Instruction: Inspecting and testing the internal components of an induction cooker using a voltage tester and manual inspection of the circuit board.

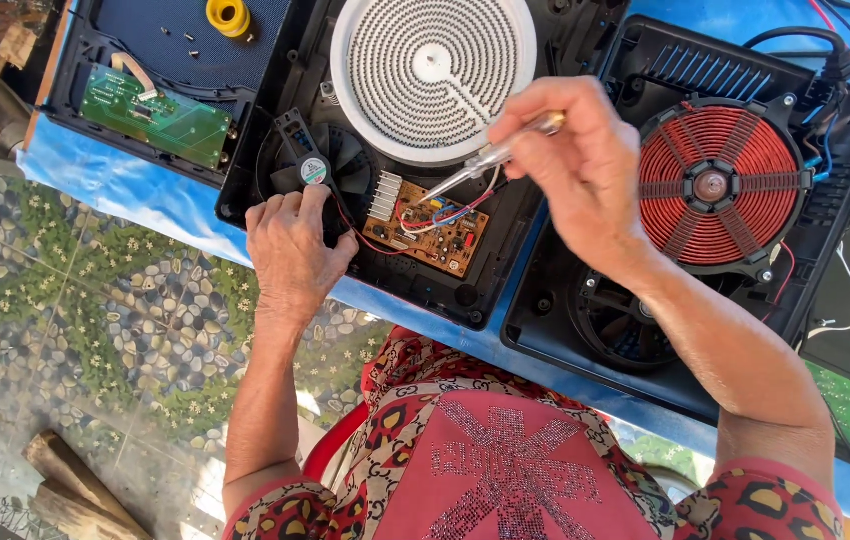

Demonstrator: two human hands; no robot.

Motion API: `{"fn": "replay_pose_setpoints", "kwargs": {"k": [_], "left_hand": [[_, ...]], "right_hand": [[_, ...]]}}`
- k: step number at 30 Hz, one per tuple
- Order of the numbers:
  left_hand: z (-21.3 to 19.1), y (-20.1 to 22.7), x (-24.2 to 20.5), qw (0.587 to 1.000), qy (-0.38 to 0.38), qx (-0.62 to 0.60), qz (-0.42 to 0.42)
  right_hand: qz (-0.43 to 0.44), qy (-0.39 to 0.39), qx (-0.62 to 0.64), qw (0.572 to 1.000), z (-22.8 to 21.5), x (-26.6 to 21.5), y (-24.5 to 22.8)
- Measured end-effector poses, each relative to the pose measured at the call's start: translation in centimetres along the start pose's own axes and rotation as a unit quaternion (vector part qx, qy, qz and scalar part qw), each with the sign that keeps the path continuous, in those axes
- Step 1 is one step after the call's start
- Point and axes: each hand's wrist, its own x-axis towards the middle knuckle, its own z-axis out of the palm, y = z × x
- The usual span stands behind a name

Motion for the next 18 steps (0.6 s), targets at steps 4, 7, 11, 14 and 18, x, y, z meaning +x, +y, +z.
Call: {"fn": "replay_pose_setpoints", "kwargs": {"k": [4,7,11,14,18], "left_hand": [[-0.5,0.1,-0.2,1.0,0.009,-0.011,-0.001],[-1.2,0.2,-0.2,0.999,0.042,-0.026,-0.004],[-1.5,0.4,-0.2,0.997,0.066,-0.04,-0.008],[-0.9,0.7,-0.4,0.996,0.084,-0.022,-0.007],[-0.7,1.0,-0.4,0.995,0.095,-0.02,-0.004]], "right_hand": [[0.016,0.007,0.078,0.997,-1.6,-0.7,0.8],[0.041,0.018,0.086,0.995,-2.2,-0.8,0.4],[0.076,0.029,0.073,0.994,-2.3,-0.9,0.2],[0.077,0.023,0.074,0.994,-2.4,-1.0,0.1],[0.076,0.023,0.07,0.994,-2.4,-0.9,-0.3]]}}
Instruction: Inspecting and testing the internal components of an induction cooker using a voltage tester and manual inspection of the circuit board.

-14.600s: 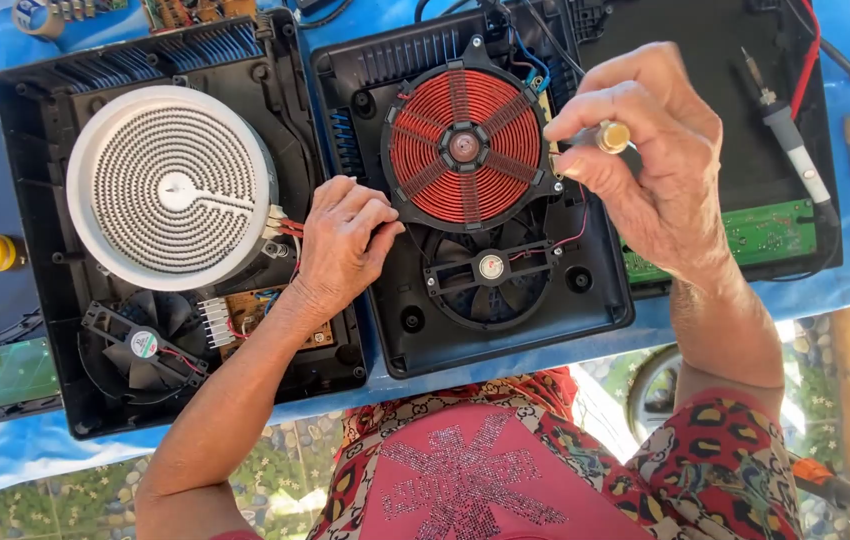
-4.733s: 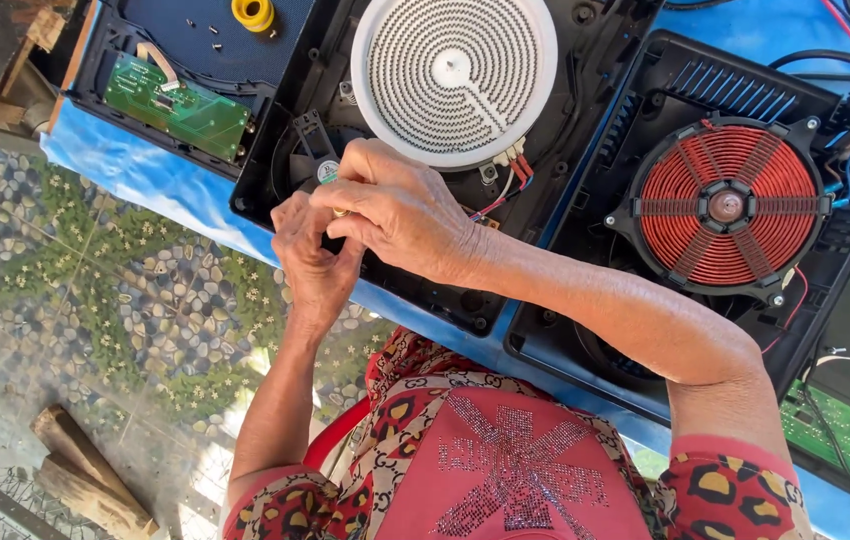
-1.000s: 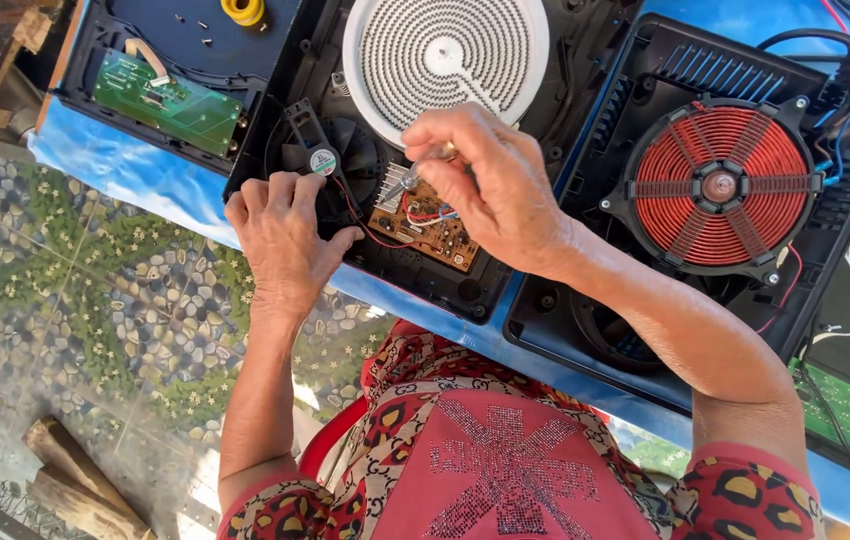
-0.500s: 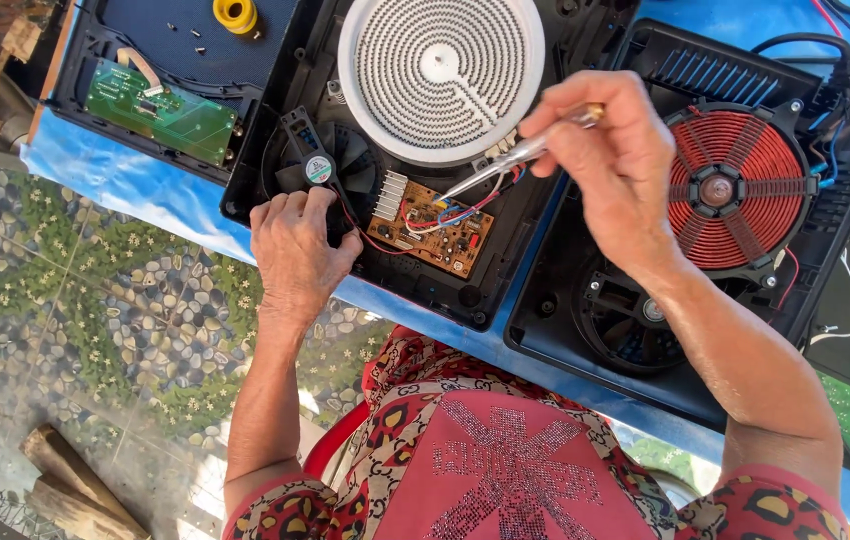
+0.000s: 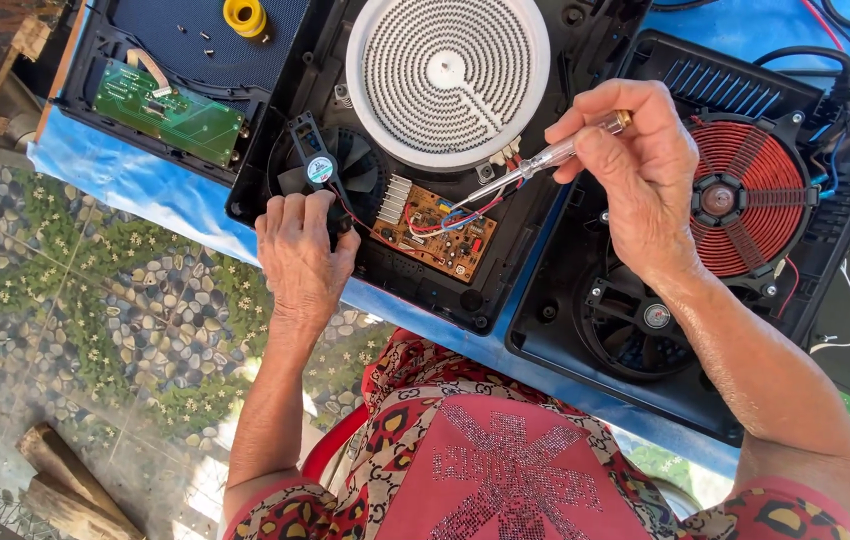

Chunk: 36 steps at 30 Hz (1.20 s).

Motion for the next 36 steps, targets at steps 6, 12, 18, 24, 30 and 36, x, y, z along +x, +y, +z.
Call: {"fn": "replay_pose_setpoints", "kwargs": {"k": [6,12,18,24,30,36], "left_hand": [[-1.5,1.0,0.6,0.997,0.077,-0.006,0.029],[-4.0,3.4,1.3,0.994,0.087,-0.042,0.052],[-5.3,4.8,2.0,0.983,0.108,-0.071,0.127],[-4.8,6.7,2.3,0.96,0.135,-0.109,0.22],[-4.5,9.0,3.6,0.947,0.124,-0.119,0.272],[-3.9,10.6,6.3,0.91,0.155,-0.157,0.35]], "right_hand": [[-0.016,0.022,0.002,1.0,-0.3,-0.2,-0.1],[-0.043,0.033,0.005,0.999,-0.8,-0.5,-0.5],[-0.068,0.049,-0.048,0.995,-1.6,-1.1,-1.6],[-0.086,0.072,-0.108,0.988,-1.9,-2.0,-2.4],[-0.098,0.018,-0.184,0.978,-3.1,-3.9,-2.5],[-0.094,0.084,-0.199,0.972,-4.0,-5.8,-2.0]]}}
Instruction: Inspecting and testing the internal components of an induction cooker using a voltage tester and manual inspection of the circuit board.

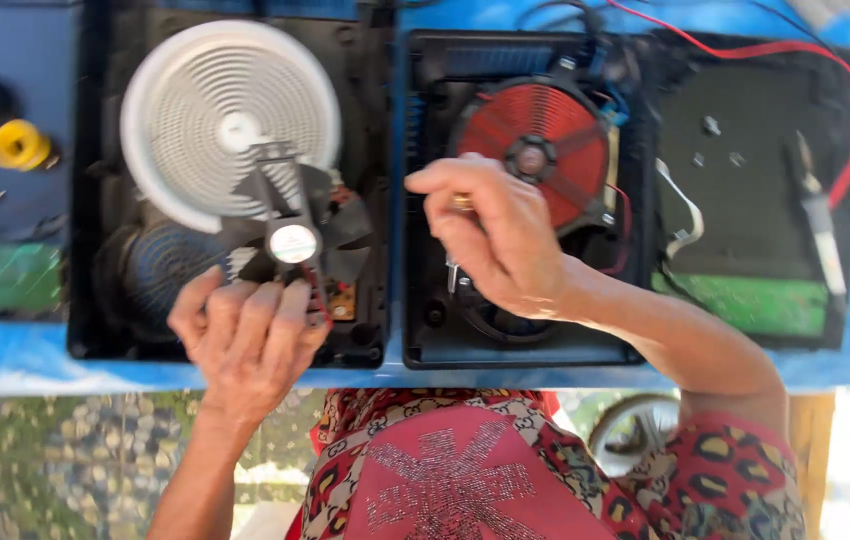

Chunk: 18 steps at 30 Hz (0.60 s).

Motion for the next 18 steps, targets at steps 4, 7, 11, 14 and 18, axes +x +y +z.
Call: {"fn": "replay_pose_setpoints", "kwargs": {"k": [4,7,11,14,18], "left_hand": [[1.7,-0.6,-0.5,0.999,-0.003,0.008,0.036],[2.3,-1.0,0.2,0.998,-0.008,-0.012,0.063],[3.2,-1.3,1.5,0.996,-0.026,-0.011,0.085],[3.3,-1.2,2.5,0.995,-0.052,-0.009,0.09],[4.2,-1.0,2.9,0.994,-0.065,0.009,0.091]], "right_hand": [[0.009,0.012,0.031,0.999,0.1,-0.3,-0.4],[0.019,-0.005,0.061,0.998,0.3,-0.3,-1.0],[0.019,-0.035,0.072,0.997,0.2,0.0,-1.3],[0.009,-0.048,0.01,0.999,-0.5,0.0,-0.3],[0.249,0.091,-0.171,0.949,-7.2,2.3,-0.6]]}}
